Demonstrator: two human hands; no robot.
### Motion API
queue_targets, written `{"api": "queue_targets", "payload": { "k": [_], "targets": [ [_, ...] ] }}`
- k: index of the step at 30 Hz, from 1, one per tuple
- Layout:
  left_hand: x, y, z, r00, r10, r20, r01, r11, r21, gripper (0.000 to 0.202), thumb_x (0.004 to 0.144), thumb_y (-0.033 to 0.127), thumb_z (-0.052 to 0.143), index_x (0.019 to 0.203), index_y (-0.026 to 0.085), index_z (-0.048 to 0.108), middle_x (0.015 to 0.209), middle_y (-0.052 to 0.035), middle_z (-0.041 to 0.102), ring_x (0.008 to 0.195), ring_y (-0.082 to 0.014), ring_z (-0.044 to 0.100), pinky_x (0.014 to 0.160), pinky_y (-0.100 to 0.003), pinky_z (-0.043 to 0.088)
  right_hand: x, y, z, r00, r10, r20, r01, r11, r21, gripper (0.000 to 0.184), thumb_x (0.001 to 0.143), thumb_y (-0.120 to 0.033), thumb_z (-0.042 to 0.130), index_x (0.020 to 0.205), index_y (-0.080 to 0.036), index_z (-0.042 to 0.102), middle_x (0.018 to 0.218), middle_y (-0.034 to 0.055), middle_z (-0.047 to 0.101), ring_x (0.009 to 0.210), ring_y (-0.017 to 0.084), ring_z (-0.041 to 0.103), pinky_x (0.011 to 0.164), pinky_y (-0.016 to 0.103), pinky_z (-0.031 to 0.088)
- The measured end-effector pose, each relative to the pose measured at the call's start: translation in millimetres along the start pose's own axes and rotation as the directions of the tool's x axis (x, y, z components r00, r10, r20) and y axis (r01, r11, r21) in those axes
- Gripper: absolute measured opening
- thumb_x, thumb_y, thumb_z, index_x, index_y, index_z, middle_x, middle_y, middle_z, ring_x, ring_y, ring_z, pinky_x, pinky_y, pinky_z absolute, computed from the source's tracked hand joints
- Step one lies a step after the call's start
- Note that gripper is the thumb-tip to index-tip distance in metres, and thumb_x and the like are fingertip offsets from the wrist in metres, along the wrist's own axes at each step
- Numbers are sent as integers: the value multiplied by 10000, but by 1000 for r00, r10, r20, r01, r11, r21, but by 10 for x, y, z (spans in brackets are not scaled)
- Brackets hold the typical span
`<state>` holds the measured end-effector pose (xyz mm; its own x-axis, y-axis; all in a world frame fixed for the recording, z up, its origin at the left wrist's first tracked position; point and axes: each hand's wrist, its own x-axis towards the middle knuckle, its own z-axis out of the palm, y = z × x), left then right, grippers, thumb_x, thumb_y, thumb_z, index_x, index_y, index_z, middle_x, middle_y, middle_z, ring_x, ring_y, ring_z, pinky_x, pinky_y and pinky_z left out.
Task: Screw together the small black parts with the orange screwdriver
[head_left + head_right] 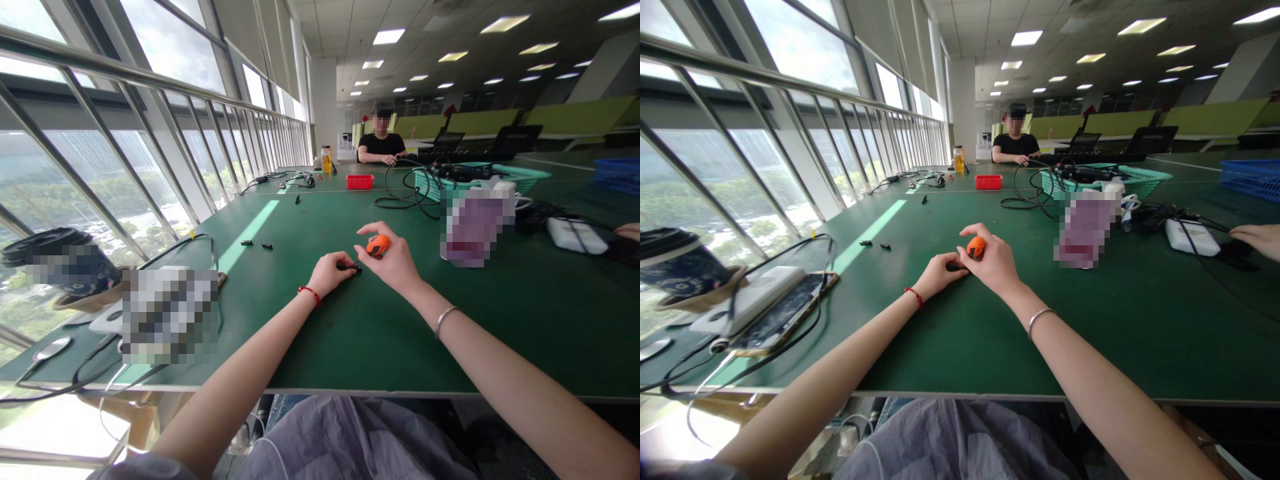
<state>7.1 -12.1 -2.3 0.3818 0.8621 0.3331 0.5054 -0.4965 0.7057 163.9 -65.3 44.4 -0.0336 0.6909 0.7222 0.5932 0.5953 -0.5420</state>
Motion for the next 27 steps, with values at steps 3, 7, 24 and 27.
{"api": "queue_targets", "payload": {
  "k": [3,7,24,27],
  "targets": [
    [1,-4,0,1000,11,1,-11,1000,-5,103,701,240,676,741,147,657,788,-23,709,752,-158,635,733,-260,484,-1,-1,-1,1000,-10,5,10,1000,1,246,739,-306,617,968,-241,554,672,-27,550,595,145,538,623,280,450],
    [-11,17,-13,1000,20,3,-20,1000,22,93,712,228,660,731,138,657,776,-20,703,751,-163,627,725,-261,477,-14,4,15,997,-74,19,73,995,73,417,720,-220,598,1117,-249,475,769,-22,572,604,127,535,616,263,464],
    [-2,0,-5,1000,3,-4,-3,1000,26,103,709,232,669,746,138,647,782,-25,701,748,-157,622,711,-253,475,-27,9,34,996,-82,-19,83,996,20,351,741,-252,599,1080,-244,507,712,-26,559,590,142,533,606,276,458],
    [9,-20,4,1000,2,1,-2,1000,12,120,706,245,674,762,142,646,792,-29,703,749,-157,622,714,-255,477,-28,15,35,998,-49,-28,48,999,-21,229,765,-329,611,970,-242,554,669,-24,544,596,150,534,613,281,449]
  ]
}}
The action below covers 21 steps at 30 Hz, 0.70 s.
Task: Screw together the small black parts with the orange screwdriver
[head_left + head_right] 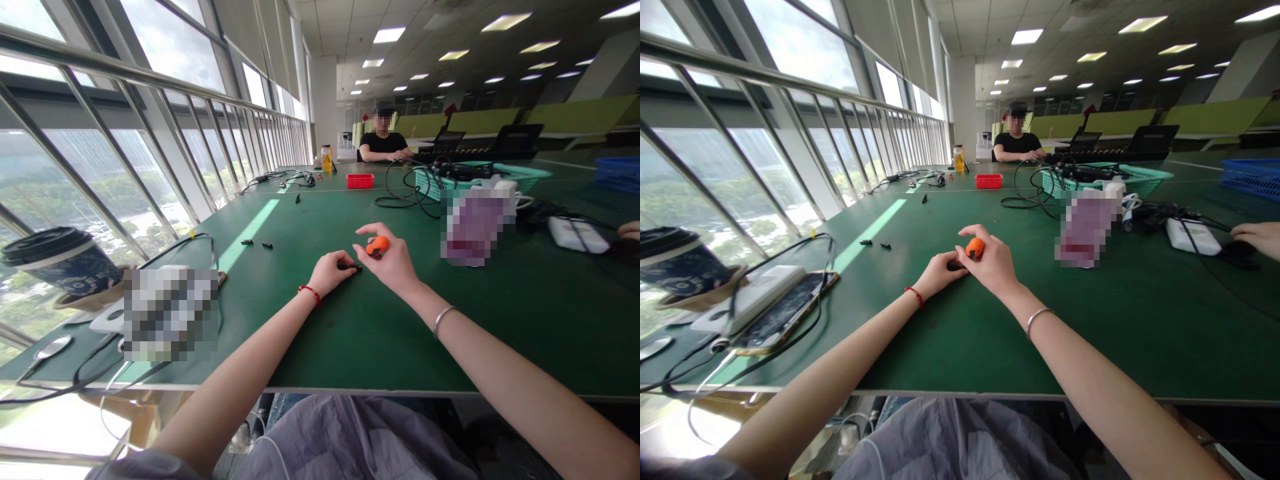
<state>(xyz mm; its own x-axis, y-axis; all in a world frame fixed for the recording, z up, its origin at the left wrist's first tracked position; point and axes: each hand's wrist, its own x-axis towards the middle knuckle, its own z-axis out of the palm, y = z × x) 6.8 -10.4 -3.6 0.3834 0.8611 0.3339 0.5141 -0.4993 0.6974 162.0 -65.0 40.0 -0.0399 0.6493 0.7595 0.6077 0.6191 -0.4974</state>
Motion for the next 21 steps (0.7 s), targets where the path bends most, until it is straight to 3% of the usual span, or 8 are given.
{"api": "queue_targets", "payload": {
  "k": [6,13,18,21],
  "targets": [
    [4,-18,13,1000,1,0,-1,1000,-3,134,711,271,663,725,142,627,781,-34,697,757,-169,621,724,-272,473,-1,9,8,999,-34,5,33,998,54,427,752,-248,595,1160,-240,472,752,-23,567,592,135,518,632,283,454],
    [1,-5,1,1000,6,11,-5,1000,-30,132,703,264,663,746,143,634,786,-36,697,740,-159,615,724,-272,473,7,-30,-22,999,41,14,-41,999,5,234,768,-335,620,972,-234,567,673,-23,528,559,134,490,568,267,422],
    [-9,20,-10,1000,7,-1,-7,1000,6,114,707,252,656,723,143,627,775,-25,693,749,-159,616,722,-264,478,0,-7,-7,999,-26,20,25,999,37,404,750,-234,596,1137,-247,483,749,-23,566,585,134,509,635,287,458],
    [-9,22,-10,1000,7,5,-8,1000,15,106,711,244,652,735,142,637,777,-24,693,758,-160,616,717,-259,480,2,-4,2,998,-40,38,38,998,51,414,757,-228,585,1154,-249,468,765,-21,571,594,135,516,638,290,461]
  ]
}}
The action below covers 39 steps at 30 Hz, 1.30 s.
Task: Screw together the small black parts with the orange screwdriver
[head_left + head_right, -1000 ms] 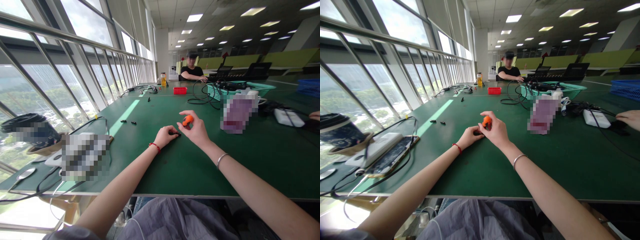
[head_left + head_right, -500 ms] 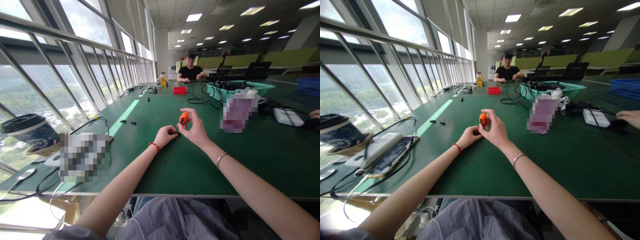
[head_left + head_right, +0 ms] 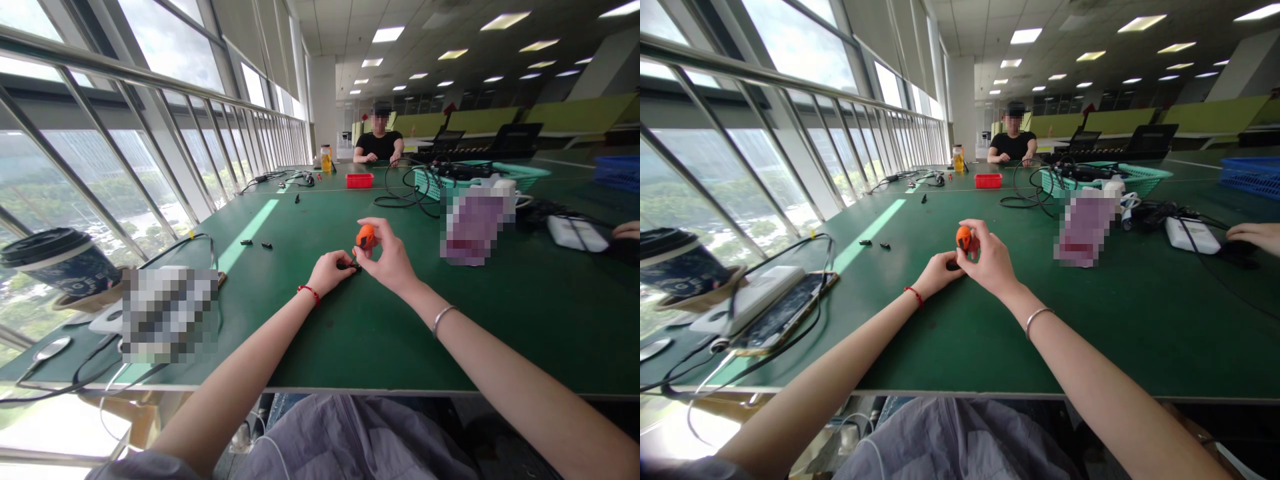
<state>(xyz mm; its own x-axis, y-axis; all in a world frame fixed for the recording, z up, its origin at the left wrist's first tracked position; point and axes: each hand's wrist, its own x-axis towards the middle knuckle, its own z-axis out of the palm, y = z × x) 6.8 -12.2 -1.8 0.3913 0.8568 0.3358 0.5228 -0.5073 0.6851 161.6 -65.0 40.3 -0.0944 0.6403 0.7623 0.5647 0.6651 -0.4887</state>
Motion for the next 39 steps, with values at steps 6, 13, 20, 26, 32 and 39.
{"api": "queue_targets", "payload": {
  "k": [6,13,20,26,32,39],
  "targets": [
    [10,-24,14,1000,4,6,-4,1000,-21,121,713,244,661,769,138,649,796,-34,699,753,-158,621,729,-263,482,3,-11,-20,998,53,-17,-54,998,-40,285,767,-325,627,1028,-236,550,697,-21,550,591,142,517,610,281,438],
    [11,-42,18,1000,8,1,-8,1000,1,115,717,245,649,757,137,646,798,-36,697,769,-166,619,727,-267,477,3,-4,-3,1000,11,-12,-11,1000,-18,371,772,-282,598,1127,-236,500,728,-23,555,583,135,505,608,275,439],
    [5,-26,11,1000,1,5,0,1000,-14,125,712,253,660,757,139,639,790,-32,694,752,-157,616,731,-264,481,0,6,-8,999,29,-29,-30,999,-32,366,774,-306,615,1117,-240,506,694,-32,546,559,131,496,596,272,435],
    [5,-23,5,1000,-1,4,1,1000,2,122,715,260,655,748,145,637,779,-23,693,740,-151,610,713,-253,475,0,2,3,1000,5,-28,-6,999,-40,379,777,-273,585,1142,-244,485,679,-37,533,555,131,499,570,262,422],
    [-7,-8,10,1000,2,-4,-2,1000,6,106,711,244,657,752,148,639,789,-26,693,733,-145,611,716,-256,469,12,-21,-24,997,64,-49,-69,993,-100,243,777,-329,600,997,-232,564,567,-53,466,498,122,474,516,241,371],
    [-61,107,6,999,24,-45,-15,981,194,52,704,209,619,713,160,604,758,-7,652,688,-130,551,625,-235,409,-15,-11,-7,999,-41,-25,39,996,-84,458,740,-210,566,1183,-238,454,718,-26,560,564,134,500,597,278,436]
  ]
}}
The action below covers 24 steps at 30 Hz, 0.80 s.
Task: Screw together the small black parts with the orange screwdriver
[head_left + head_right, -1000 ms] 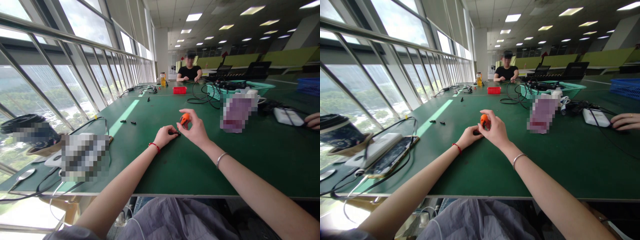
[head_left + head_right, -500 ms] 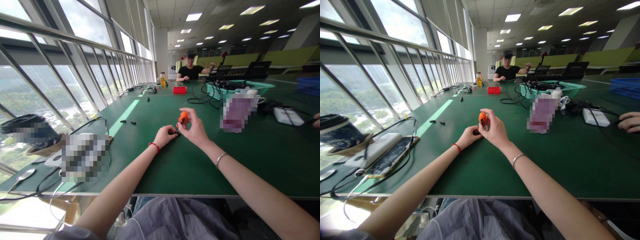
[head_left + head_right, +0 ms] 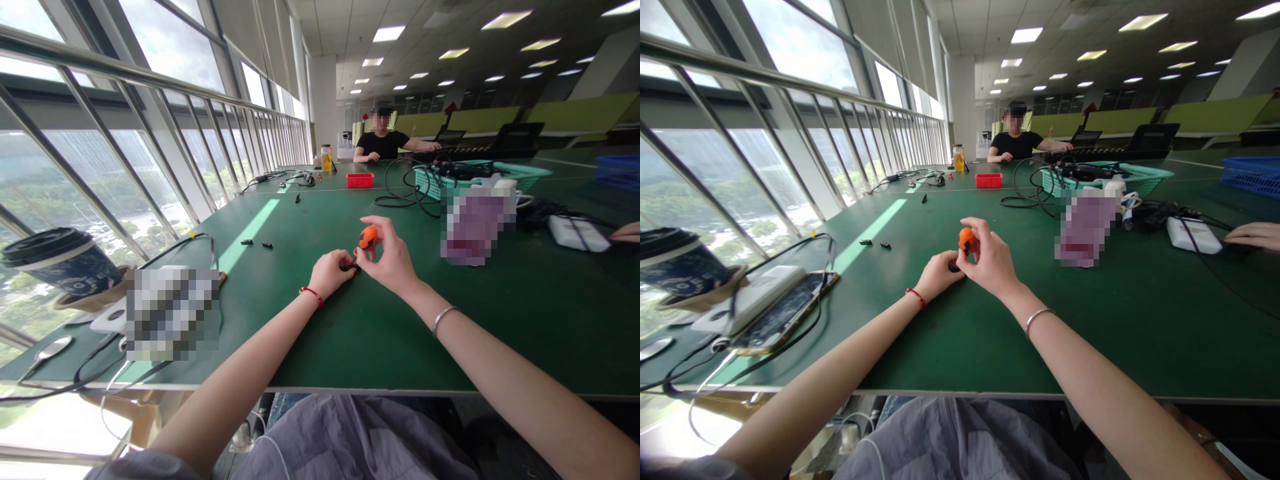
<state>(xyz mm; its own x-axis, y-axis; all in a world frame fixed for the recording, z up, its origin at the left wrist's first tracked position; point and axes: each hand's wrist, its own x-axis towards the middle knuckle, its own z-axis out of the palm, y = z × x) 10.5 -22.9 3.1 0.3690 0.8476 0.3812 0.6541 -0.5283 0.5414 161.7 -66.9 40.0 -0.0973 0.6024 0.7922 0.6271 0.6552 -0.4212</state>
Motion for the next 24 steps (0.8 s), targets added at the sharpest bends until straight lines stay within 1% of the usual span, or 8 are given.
{"api": "queue_targets", "payload": {
  "k": [2,4,8,10,13,16,21,24],
  "targets": [
    [-2,9,-2,1000,2,-1,-2,1000,15,54,705,212,612,709,162,592,750,-5,640,678,-126,536,611,-232,395,-3,3,3,1000,-21,2,21,1000,-3,453,748,-207,557,1187,-237,449,732,-20,567,570,136,501,607,283,440],
    [1,7,0,1000,2,-5,-2,1000,11,49,707,209,606,719,164,592,746,-5,633,670,-125,532,608,-232,393,-1,5,2,1000,-17,-13,17,999,-31,377,766,-253,572,1134,-239,491,686,-27,544,554,135,495,595,279,431],
    [2,6,4,1000,13,1,-13,1000,11,44,701,201,617,717,169,592,755,-9,625,666,-127,540,615,-239,402,7,0,-12,999,42,-32,-44,998,-44,230,774,-313,581,989,-243,540,567,-53,462,509,133,481,537,256,391],
    [-3,18,-1,1000,18,2,-18,1000,25,42,697,194,619,701,172,584,759,-10,617,672,-130,543,610,-240,397,6,-5,-21,998,58,-32,-59,998,-20,249,755,-283,576,995,-242,525,578,-55,472,507,131,487,532,253,388],
    [-16,43,-13,1000,24,-4,-24,999,40,43,699,181,611,686,175,570,768,-11,610,677,-136,550,596,-243,388,1,-16,-35,999,39,-10,-39,999,21,355,720,-223,562,1064,-244,479,647,-49,523,521,129,500,558,258,411],
    [-24,56,-18,1000,27,-3,-27,998,53,55,717,199,608,686,179,567,784,-14,612,673,-139,555,589,-246,391,-1,-36,-44,1000,20,14,-20,1000,13,388,703,-203,547,1080,-244,465,608,-60,508,524,139,507,577,263,416],
    [-23,44,-5,1000,18,-12,-17,998,66,24,719,200,603,737,186,598,799,-15,626,682,-141,565,601,-245,403,18,-76,-43,998,58,-12,-58,997,-54,198,775,-358,549,933,-239,534,527,-61,485,476,137,495,534,250,368],
    [-23,50,-8,1000,12,-13,-11,996,86,34,721,209,607,745,186,616,808,-17,633,698,-147,577,616,-247,416,26,-74,-46,997,75,-8,-76,996,-48,165,788,-388,541,853,-238,559,510,-57,490,468,132,502,526,241,357]
  ]
}}
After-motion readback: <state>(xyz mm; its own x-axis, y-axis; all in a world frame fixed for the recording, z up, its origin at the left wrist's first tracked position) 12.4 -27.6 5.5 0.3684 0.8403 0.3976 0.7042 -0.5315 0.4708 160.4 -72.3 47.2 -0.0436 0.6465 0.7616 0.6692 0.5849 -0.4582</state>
